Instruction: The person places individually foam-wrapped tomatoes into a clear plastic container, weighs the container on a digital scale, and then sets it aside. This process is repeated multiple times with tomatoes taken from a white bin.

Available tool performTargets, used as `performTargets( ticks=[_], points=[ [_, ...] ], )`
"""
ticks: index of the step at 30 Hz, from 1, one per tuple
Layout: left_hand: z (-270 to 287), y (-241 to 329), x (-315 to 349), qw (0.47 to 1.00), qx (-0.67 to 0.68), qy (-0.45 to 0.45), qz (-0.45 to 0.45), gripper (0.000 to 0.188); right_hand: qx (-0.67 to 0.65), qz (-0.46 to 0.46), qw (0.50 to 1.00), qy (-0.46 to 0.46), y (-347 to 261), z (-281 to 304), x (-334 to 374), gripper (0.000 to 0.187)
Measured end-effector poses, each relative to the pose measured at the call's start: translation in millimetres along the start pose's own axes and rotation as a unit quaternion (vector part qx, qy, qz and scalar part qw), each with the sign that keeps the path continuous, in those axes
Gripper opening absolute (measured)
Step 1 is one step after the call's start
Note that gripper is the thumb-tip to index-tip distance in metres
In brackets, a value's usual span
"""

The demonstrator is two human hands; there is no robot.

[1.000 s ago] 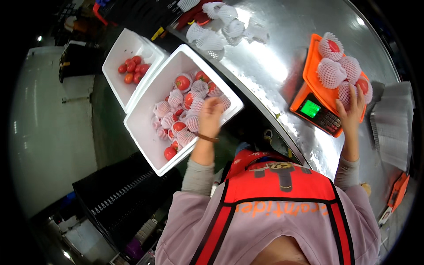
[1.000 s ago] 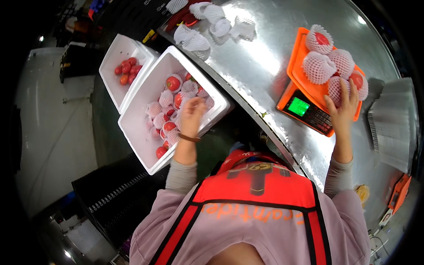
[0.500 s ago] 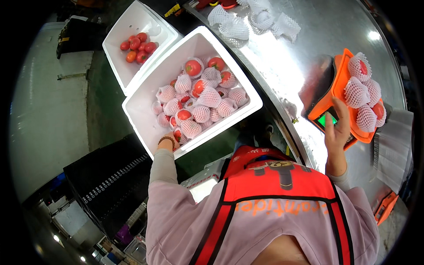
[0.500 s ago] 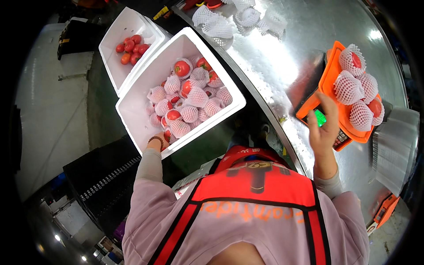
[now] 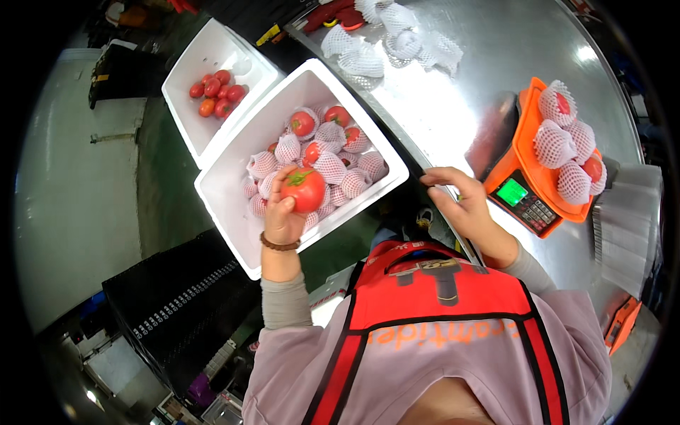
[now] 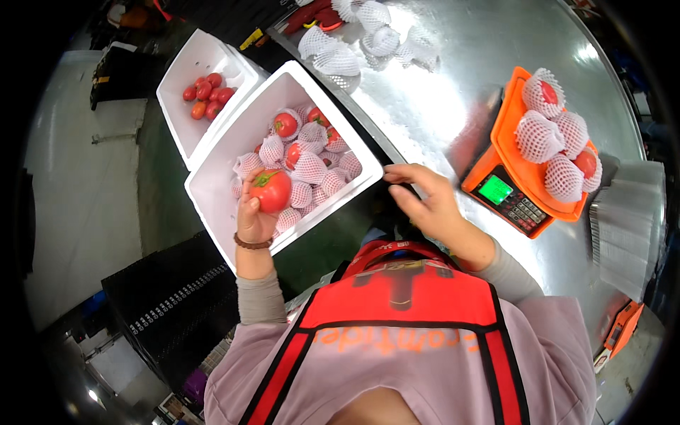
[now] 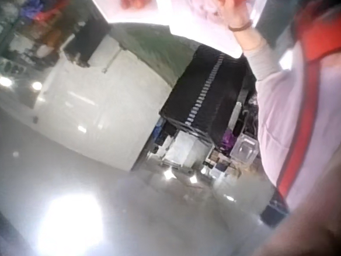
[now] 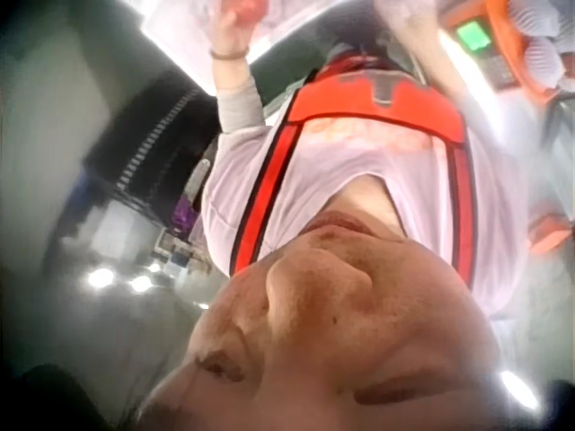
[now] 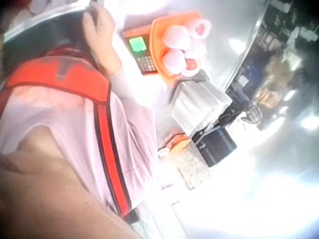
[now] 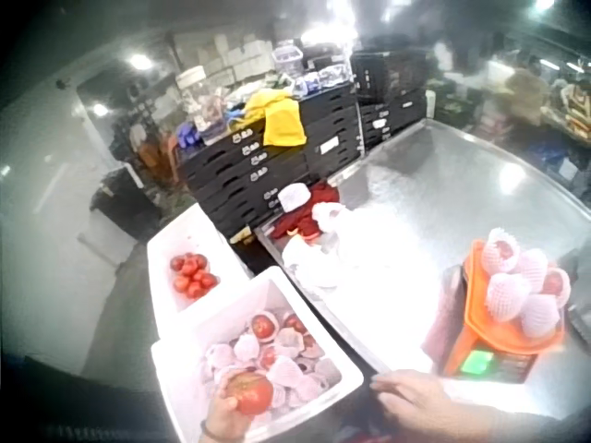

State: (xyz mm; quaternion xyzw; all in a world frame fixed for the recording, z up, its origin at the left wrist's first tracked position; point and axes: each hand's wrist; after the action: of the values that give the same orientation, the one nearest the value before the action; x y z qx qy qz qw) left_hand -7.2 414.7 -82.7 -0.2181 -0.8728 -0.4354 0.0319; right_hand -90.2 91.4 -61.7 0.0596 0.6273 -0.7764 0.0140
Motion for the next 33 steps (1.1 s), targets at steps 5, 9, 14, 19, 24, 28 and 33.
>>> performTargets(
  ticks=[5, 9, 14, 19, 24, 28, 33],
  points=[
    [-56, -42, -14, 0.987, 0.106, -0.046, 0.110, 0.068, 0.088, 0.184, 0.979, -0.011, -25, -20, -23, 0.045],
    [-98, -72, -14, 0.992, -0.113, 0.033, 0.049, 0.069, 0.134, 0.203, 0.970, -0.022, -18, -35, -30, 0.052],
    [-111, -58, -17, 0.940, -0.330, -0.048, -0.072, 0.071, -0.338, -0.166, 0.927, -0.007, 7, -40, -19, 0.045],
    [-114, -66, -21, 0.830, -0.499, -0.097, -0.231, 0.075, -0.345, -0.187, 0.920, -0.006, 11, -40, -15, 0.054],
    [-111, -70, -23, 0.900, -0.395, -0.069, -0.171, 0.070, -0.290, -0.156, 0.944, -0.030, 7, -33, -19, 0.064],
    [-109, -62, -25, 0.952, -0.292, -0.037, -0.083, 0.070, -0.265, -0.167, 0.949, -0.048, 5, -34, -23, 0.062],
    [-89, -61, -34, 0.996, -0.026, -0.053, 0.061, 0.067, -0.158, -0.123, 0.977, -0.067, 13, -38, -28, 0.050]
  ],
)
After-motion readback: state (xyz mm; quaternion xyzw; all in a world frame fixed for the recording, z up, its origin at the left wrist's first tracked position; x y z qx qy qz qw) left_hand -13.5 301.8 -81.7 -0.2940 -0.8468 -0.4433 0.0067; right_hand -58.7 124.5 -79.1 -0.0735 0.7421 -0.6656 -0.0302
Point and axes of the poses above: each hand's wrist, its own x-axis away from the middle knuckle, its own z-axis out of the back of the hand, y = z × x, and after that the axes turned 3 degrees about y, right-handed
